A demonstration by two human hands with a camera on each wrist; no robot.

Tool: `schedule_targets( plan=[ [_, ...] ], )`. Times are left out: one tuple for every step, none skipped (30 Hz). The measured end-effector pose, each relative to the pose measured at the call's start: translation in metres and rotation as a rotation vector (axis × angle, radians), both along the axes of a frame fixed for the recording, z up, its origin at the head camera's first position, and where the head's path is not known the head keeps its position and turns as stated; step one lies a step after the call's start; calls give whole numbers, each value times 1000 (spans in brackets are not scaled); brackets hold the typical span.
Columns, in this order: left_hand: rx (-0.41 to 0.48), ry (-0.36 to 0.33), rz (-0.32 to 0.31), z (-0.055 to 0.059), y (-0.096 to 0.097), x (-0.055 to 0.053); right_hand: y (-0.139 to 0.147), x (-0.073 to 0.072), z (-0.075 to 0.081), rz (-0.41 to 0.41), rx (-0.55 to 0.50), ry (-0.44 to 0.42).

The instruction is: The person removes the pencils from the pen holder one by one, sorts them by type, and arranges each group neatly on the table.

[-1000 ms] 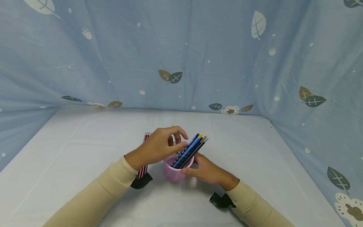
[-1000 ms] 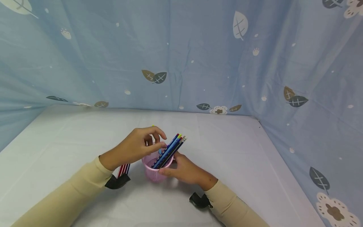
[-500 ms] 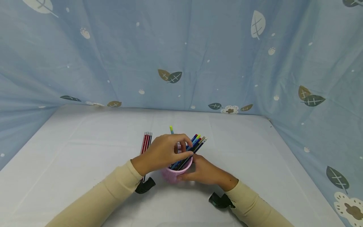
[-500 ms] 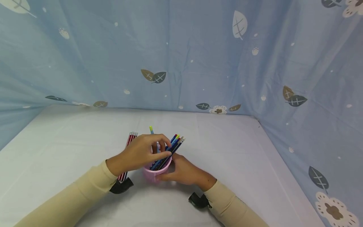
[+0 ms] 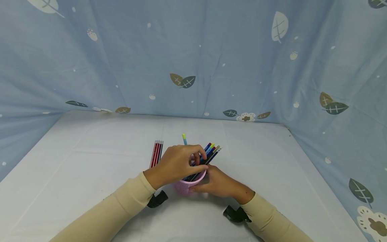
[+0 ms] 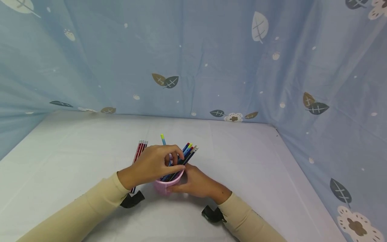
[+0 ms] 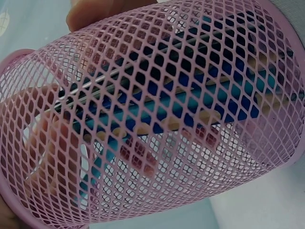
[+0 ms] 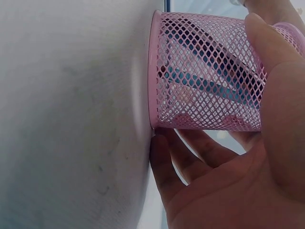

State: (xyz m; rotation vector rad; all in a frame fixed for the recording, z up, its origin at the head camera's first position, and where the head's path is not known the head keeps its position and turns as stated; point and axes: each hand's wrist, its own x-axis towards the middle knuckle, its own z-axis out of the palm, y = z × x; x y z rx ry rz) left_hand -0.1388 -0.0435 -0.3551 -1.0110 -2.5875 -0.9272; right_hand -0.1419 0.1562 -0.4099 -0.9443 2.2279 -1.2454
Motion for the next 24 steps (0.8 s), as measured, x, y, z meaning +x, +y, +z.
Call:
schedule_targets(
  plan=[
    [-1,-3,-1,0,0,0,0,0,0,7,-8,2],
    [-3,-3,1,0,0,0,0,0,0,13,-15,2],
    [-4,-4,2,0,0,0,0,-1,0,17,-21,3],
    [-6,-5,3,0,0,0,0,-1,0,20,-26,3],
    [-7,-7,4,0,0,0,0,-1,0,23,-30,1],
    [-8,-9,4,0,0,0,0,-1,0,22,-32,-1],
    [-9,-11,6,0,0,-1,0,-1,0,21,-33,-6],
    [-11,-12,8,0,0,-1,0,-1,0,19,-33,-10],
    [-11,-14,9,0,0,-1,-1,-1,0,17,-31,-12],
    [-10,-15,9,0,0,-1,-1,-1,0,13,-27,-13],
    [-7,-16,9,0,0,-1,-1,-1,0,8,-22,-14],
    [-5,-16,7,0,0,-1,-1,-1,0,5,-17,-14],
    [-4,-16,7,0,0,-1,-1,-1,0,2,-12,-14],
    [-1,-15,5,0,0,-1,-1,-1,0,-2,-8,-13],
    [2,-15,3,1,0,-1,-1,-1,0,-5,-4,-12],
    [4,-14,2,1,0,-1,-1,-1,0,-7,-2,-11],
    [4,-15,2,1,0,0,-1,-1,0,-7,-2,-10],
    [4,-15,2,1,0,0,-1,-1,0,-5,-4,-11],
    [5,-15,3,1,0,0,-1,-1,1,-3,-4,-13],
    [4,-17,3,2,0,0,-1,-1,1,-1,-5,-14],
    [4,-18,3,2,0,0,-1,0,1,0,-5,-16],
    [4,-19,4,2,0,0,-1,0,1,1,-5,-17],
    [3,-21,5,2,1,0,-1,0,1,1,-3,-18],
    [3,-22,6,2,1,0,-1,0,2,0,-2,-19]
  ],
)
